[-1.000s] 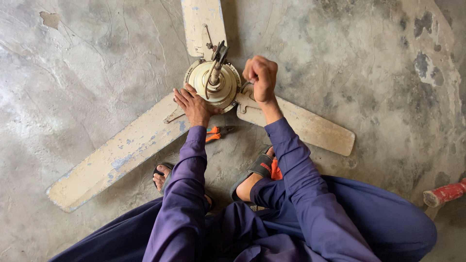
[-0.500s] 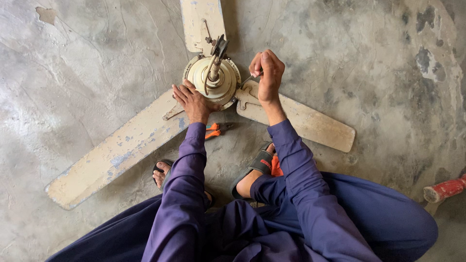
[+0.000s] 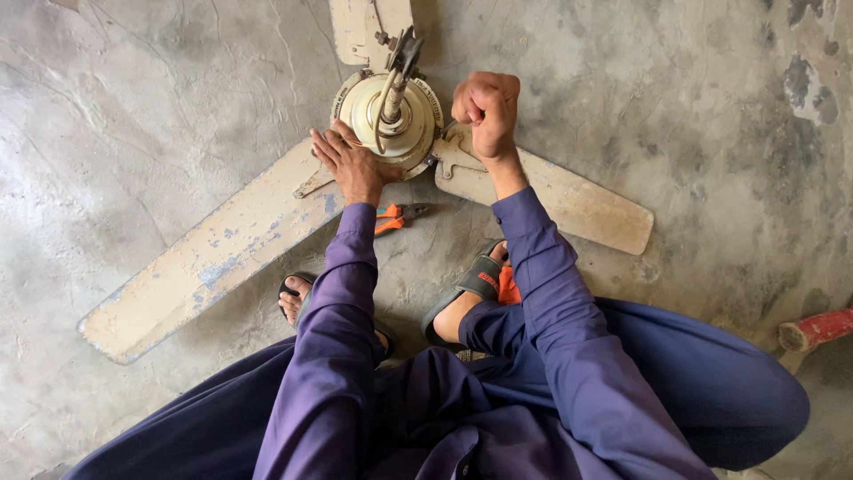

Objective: The person sits on the floor and uses a screwdriver to remove screws from the ceiling fan blades. They detach each blade from the motor housing and place them on the floor.

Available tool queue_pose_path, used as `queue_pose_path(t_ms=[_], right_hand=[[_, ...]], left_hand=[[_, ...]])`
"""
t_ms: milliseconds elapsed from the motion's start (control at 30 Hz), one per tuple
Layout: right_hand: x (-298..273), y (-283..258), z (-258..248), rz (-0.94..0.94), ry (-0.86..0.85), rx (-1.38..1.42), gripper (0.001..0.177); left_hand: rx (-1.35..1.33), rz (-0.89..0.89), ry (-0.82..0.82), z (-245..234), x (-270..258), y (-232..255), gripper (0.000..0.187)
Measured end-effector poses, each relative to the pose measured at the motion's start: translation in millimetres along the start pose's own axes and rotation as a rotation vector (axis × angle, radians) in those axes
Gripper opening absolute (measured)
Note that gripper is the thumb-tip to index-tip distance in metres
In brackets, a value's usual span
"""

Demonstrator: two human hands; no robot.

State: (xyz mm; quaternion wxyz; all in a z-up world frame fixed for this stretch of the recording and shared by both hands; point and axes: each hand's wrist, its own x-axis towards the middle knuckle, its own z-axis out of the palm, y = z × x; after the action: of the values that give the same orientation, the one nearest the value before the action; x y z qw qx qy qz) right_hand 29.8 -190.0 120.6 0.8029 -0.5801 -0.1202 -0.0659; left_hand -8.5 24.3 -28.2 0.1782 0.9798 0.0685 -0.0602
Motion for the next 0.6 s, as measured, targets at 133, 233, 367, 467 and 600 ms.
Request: queue_pose_path(t_ms=[133,233,367,467,600], right_hand=[[-5.9,-4.1,5.9,-0.027,0.047,-0.072,0.040],[-6.6,-8.2,21.6,-0.087,0.095,-0.169,0.035],[-2.8,-10.1,33.2,-0.189,0.224,-0.260,0.031],[-6.8,-1.8,27.5,-0.177,0.253,-0.223,0.033],[-5.2,6.4,5.9,-0.071,0.179,-0.018,0.037]], left_hand=[[-0.043,-0.002,0.008,0.3,-0.4,-0.6,0.166],[-0.028,0.016,0.035,6.3,0.6,-4.7,0.166],[-0.037,0.022,0.057,8.6,1.3,-6.4,0.161],[-0.079,-0.026,-0.016,3.6,1.0,-1.9,0.168],[-0.017,-0.005,0.001,-3.6,-2.2,1.9,0.171]])
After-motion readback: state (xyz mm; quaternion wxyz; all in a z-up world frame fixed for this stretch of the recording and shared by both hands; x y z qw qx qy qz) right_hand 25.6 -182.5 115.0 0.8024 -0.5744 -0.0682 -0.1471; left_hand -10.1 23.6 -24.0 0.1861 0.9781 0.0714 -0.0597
